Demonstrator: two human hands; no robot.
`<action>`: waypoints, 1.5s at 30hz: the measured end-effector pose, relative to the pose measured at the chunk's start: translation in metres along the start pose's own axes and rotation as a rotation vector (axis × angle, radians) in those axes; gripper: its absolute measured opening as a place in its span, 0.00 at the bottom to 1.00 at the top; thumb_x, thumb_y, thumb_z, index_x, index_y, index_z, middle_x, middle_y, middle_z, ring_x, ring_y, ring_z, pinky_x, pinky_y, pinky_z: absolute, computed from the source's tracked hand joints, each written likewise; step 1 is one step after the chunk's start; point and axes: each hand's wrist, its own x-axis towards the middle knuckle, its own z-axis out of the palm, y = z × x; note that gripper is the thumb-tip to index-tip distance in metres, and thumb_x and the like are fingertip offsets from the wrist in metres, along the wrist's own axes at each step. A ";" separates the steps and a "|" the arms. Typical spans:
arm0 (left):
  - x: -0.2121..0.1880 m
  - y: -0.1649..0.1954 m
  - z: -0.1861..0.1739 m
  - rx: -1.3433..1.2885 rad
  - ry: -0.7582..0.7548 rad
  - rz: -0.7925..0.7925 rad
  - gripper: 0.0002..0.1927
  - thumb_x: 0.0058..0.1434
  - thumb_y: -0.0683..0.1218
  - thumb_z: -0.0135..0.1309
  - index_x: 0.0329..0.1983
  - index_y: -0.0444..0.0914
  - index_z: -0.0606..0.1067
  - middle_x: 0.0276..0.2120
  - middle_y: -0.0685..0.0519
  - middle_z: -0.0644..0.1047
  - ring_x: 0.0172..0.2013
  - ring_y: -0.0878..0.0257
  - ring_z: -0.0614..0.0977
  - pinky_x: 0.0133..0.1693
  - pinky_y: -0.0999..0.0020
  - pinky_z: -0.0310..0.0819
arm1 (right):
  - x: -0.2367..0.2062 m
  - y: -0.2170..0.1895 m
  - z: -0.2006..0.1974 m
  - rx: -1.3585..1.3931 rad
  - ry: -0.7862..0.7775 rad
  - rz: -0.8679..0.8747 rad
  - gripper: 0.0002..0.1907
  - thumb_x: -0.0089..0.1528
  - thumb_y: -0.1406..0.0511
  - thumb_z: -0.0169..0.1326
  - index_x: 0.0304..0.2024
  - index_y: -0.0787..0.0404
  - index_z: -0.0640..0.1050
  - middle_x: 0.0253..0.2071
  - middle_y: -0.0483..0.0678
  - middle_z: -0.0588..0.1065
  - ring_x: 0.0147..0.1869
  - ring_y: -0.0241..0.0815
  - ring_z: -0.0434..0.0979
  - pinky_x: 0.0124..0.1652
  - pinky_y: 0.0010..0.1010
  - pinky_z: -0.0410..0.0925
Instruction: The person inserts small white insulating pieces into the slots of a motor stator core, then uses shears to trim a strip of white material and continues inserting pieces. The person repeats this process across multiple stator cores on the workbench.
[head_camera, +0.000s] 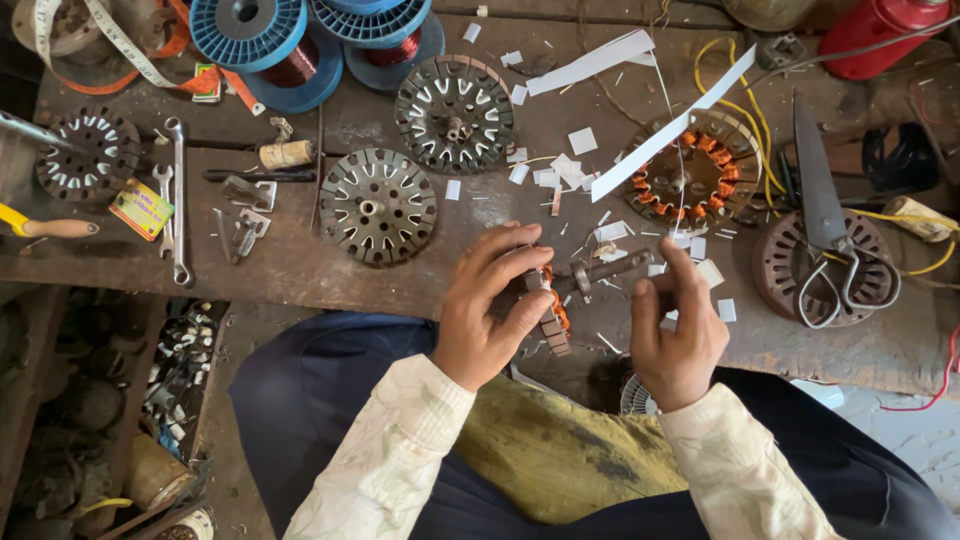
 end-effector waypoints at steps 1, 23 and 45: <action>-0.001 -0.002 0.001 0.059 0.017 0.005 0.18 0.67 0.54 0.61 0.55 0.42 0.78 0.59 0.51 0.76 0.65 0.48 0.74 0.67 0.54 0.66 | -0.002 -0.002 0.000 0.025 -0.009 -0.056 0.19 0.69 0.70 0.56 0.62 0.66 0.73 0.35 0.49 0.76 0.33 0.41 0.77 0.36 0.29 0.70; -0.008 0.007 0.022 -0.264 0.137 -0.265 0.10 0.72 0.43 0.53 0.52 0.34 0.77 0.45 0.49 0.78 0.44 0.60 0.81 0.48 0.70 0.75 | 0.022 -0.027 -0.002 0.260 -0.158 0.065 0.12 0.63 0.71 0.59 0.49 0.66 0.80 0.43 0.52 0.79 0.45 0.45 0.79 0.46 0.30 0.71; -0.020 0.009 0.021 0.037 0.205 -0.012 0.15 0.61 0.40 0.66 0.45 0.37 0.72 0.61 0.44 0.74 0.66 0.44 0.75 0.64 0.54 0.75 | 0.007 -0.039 0.001 0.154 -0.135 -0.055 0.15 0.61 0.70 0.62 0.49 0.67 0.79 0.42 0.52 0.77 0.41 0.47 0.79 0.41 0.33 0.71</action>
